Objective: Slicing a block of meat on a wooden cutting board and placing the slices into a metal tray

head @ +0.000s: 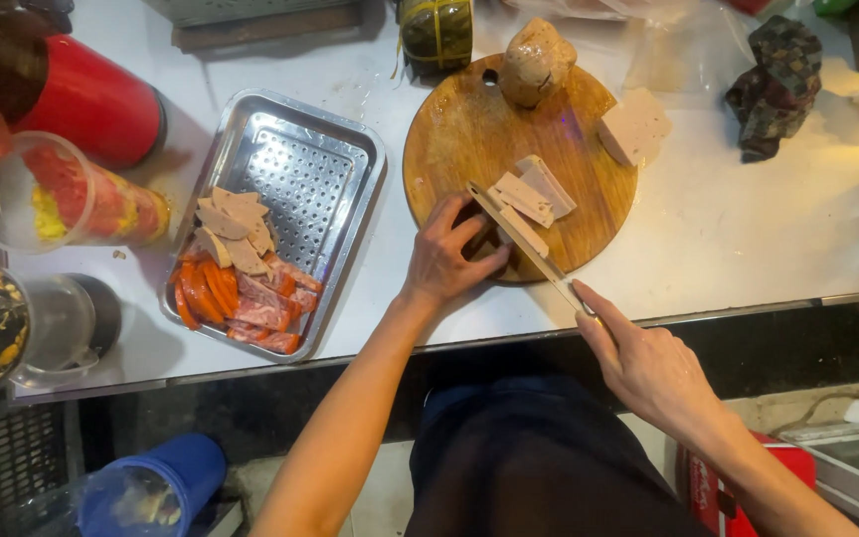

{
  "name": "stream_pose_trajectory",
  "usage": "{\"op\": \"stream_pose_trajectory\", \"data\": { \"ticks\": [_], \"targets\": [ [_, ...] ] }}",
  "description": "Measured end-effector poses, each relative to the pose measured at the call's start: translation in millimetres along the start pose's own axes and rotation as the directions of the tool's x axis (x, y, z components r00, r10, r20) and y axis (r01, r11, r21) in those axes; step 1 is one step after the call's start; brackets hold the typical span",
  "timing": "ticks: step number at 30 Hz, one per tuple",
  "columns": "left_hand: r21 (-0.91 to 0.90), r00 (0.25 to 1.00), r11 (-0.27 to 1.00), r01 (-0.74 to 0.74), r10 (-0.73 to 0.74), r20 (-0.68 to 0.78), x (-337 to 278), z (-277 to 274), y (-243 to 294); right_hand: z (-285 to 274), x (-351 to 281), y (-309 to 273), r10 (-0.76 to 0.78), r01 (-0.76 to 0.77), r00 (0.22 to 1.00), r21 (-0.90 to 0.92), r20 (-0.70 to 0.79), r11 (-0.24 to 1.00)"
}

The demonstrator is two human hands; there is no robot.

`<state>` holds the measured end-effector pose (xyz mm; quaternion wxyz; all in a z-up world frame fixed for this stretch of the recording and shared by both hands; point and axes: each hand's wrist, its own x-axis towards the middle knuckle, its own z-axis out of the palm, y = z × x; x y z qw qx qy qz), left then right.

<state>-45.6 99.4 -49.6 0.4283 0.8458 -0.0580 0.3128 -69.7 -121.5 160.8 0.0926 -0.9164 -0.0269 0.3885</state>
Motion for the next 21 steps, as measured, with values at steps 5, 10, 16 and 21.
{"op": "stream_pose_trajectory", "data": {
  "ticks": [5,10,16,21],
  "targets": [
    [0.000,1.000,1.000,-0.011,0.011,-0.013,1,-3,0,2,1,8,0.006,-0.005,1.000,-0.026,0.020,1.000],
    [-0.004,1.000,1.000,0.001,0.000,0.009,-3,-2,-6,7,35,3,-0.096,0.094,0.995,-0.089,-0.017,0.992],
    [-0.006,0.998,0.999,-0.047,0.047,0.038,0,-7,0,4,68,-8,-0.210,0.209,0.976,-0.021,-0.063,0.978],
    [-0.015,1.000,1.000,-0.010,0.010,-0.028,-4,-3,5,-8,27,-12,-0.081,0.083,0.996,0.098,-0.021,0.992]
  ]
}}
